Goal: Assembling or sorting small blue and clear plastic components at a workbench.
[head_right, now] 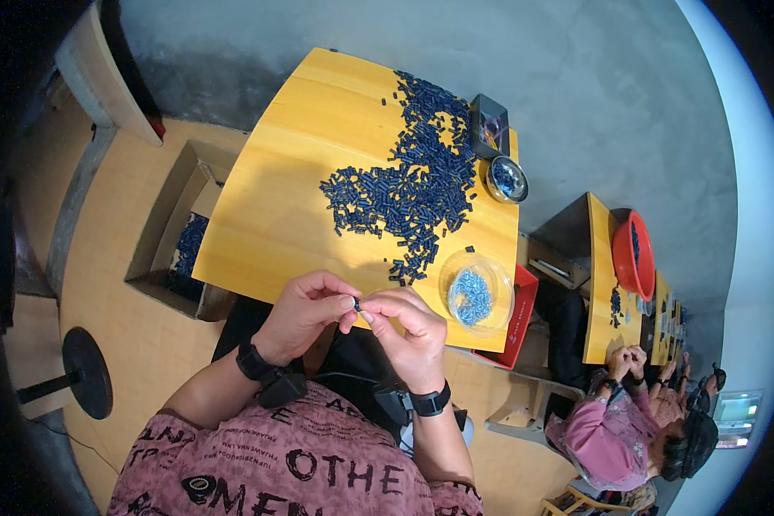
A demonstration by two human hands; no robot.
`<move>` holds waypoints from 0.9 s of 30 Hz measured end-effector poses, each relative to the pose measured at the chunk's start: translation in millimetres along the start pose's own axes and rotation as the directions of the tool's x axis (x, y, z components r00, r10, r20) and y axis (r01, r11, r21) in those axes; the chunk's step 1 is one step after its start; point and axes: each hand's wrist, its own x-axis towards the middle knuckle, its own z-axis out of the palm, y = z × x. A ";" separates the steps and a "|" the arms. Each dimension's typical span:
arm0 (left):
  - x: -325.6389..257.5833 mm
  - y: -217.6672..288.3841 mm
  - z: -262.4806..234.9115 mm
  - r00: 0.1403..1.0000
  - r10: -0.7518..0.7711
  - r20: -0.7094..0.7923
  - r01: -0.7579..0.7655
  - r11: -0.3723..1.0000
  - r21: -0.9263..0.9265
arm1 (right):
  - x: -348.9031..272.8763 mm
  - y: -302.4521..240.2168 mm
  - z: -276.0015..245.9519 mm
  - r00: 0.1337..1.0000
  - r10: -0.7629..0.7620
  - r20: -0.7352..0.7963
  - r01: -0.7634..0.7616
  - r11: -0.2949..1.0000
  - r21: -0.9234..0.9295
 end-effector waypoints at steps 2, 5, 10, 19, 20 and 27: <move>-0.3 -2.1 -1.3 1.000 0.004 -0.001 -0.004 1.000 -0.002 | -1.0 0.9 0.6 1.000 0.007 0.004 -0.007 1.000 -0.025; 0.8 -5.1 -4.0 1.000 0.003 -0.004 -0.003 1.000 -0.011 | -1.4 3.6 2.5 1.000 0.001 -0.006 -0.001 0.999 -0.040; 3.9 -8.7 -13.6 1.000 0.006 0.000 -0.006 1.000 0.014 | 1.0 1.7 15.9 0.995 -0.087 -0.053 0.076 0.979 -0.189; 14.1 -15.8 -40.0 0.999 -0.003 -0.045 -0.002 0.994 -0.112 | 18.9 41.4 26.0 0.993 0.109 -0.036 -0.111 0.992 -0.054; 17.4 -14.3 -42.6 0.997 0.016 -0.077 -0.024 0.993 -0.115 | 25.2 46.4 24.0 0.964 0.263 -0.041 -0.262 0.965 0.028; 23.9 -12.0 -47.6 0.991 0.042 -0.128 -0.052 0.996 -0.079 | 79.5 81.2 19.7 0.987 -0.151 -0.055 0.076 0.742 -0.667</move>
